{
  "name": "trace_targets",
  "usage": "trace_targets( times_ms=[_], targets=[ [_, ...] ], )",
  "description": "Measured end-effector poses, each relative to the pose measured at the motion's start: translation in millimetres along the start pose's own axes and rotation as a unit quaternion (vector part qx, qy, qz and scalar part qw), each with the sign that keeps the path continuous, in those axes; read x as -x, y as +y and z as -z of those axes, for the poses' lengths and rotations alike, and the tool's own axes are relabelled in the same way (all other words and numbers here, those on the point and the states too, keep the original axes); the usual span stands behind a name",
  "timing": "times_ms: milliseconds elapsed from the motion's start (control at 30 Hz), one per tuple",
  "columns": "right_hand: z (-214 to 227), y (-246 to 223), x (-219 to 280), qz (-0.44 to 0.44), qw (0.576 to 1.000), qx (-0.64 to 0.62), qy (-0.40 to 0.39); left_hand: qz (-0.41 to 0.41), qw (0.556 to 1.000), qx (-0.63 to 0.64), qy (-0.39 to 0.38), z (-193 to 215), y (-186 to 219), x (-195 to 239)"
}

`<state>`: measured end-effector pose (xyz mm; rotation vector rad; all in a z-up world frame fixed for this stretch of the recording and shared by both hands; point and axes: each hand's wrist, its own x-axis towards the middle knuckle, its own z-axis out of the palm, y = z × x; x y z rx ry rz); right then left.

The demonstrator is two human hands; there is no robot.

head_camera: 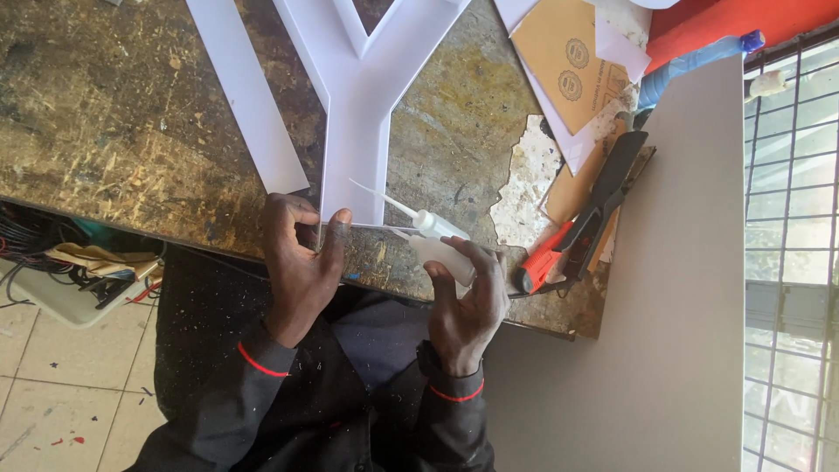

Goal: Assembling a 3D channel letter by applying glue to the base and attaching side walls.

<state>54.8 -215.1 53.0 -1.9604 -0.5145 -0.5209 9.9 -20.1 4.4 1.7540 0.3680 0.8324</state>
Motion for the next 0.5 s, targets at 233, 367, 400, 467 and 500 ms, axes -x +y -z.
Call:
trace_targets(
  times_ms=[233,367,400,467,500],
  targets=[
    [-2.5,-2.2,-1.1,0.006,1.000,0.026,-0.009,0.018,1.000,0.002,-0.002,1.1,-0.4,0.6],
    [-3.2,-5.2,-1.9,0.005,1.000,0.029,-0.008,0.013,1.000,0.004,0.003,2.8,3.6,-1.3],
    [-3.6,-6.6,-3.0,0.006,0.999,0.030,-0.007,0.016,1.000,0.006,0.004,2.5,3.6,-1.5],
    [-3.4,-2.5,-2.6,0.010,0.999,0.034,-0.009,0.013,1.000,-0.004,0.004,0.7,-3.5,-0.5],
    [-3.6,-0.5,-2.1,0.012,0.999,0.037,-0.011,0.012,1.000,-0.016,0.002,0.2,-7.3,0.5]
  ],
)
